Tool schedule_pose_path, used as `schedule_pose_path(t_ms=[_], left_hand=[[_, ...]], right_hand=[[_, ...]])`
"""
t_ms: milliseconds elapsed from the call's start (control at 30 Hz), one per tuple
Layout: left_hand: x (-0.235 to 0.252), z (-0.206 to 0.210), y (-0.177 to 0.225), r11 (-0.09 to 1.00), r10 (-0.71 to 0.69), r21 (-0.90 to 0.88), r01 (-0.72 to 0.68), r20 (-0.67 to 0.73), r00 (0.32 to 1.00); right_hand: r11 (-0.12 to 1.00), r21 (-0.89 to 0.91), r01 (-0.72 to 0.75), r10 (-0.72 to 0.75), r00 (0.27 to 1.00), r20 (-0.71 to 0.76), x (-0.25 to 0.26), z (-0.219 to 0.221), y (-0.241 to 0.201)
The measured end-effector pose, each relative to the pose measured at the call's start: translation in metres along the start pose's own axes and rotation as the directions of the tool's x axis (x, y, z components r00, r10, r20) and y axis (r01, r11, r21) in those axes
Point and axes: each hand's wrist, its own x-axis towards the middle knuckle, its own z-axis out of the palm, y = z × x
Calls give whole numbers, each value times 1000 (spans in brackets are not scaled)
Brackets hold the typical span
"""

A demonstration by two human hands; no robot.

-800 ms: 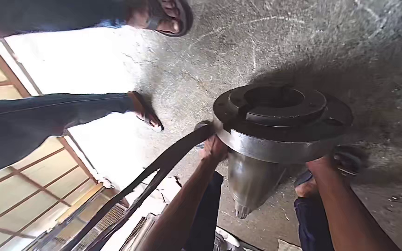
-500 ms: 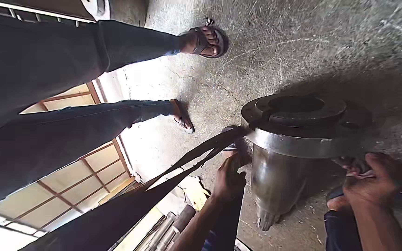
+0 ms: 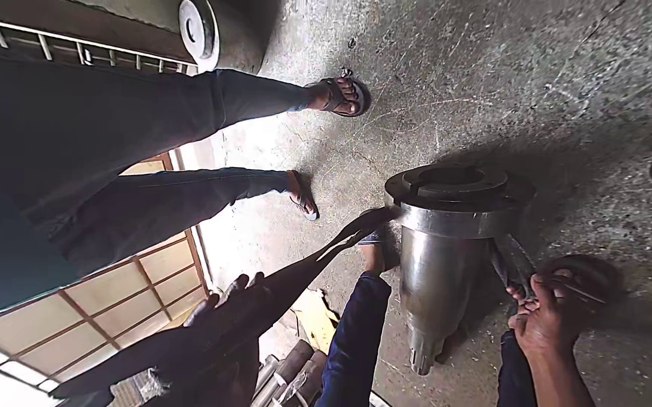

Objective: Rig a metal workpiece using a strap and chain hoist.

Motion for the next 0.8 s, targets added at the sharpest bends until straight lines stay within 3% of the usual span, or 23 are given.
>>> schedule_pose_path(t_ms=[100, 267, 400, 500, 567, 600, 667, 800], left_hand=[[-10, -3, -16, 999, 17, -31, -12, 164, 986], [-22, 25, -23, 994, 3, 113, -10, 58, 998], [-34, 31, -36, 998, -36, 57, 35, 19, 999], [-42, 6, -52, 997, 22, 67, -43, 287, 958], [-35, 30, -43, 994, -88, 85, 73, 190, 978], [-27, 33, -44, 993, -87, 95, 66, 232, 969], [-10, 30, -58, 996, 66, 25, -80, 355, 933], [-4, 32, -88, 980, 195, -35, -194, 304, 933]], right_hand=[[999, 29, 17, -16, 1000, -7, -11, -3, 0], [1000, -16, 22, -23, 1000, -15, -35, -1, -5], [997, -69, 32, -38, 995, -88, -55, 19, -15], [998, -67, 2, -10, 992, -127, -72, 36, -22], [998, -60, 18, -26, 990, -136, -81, 33, -22], [998, -50, 33, -39, 991, -127, -83, 31, -22], [998, -34, 45, -48, 993, -105, -88, 28, -23], [995, -70, 67, -74, 991, -112, -99, 27, -35]])
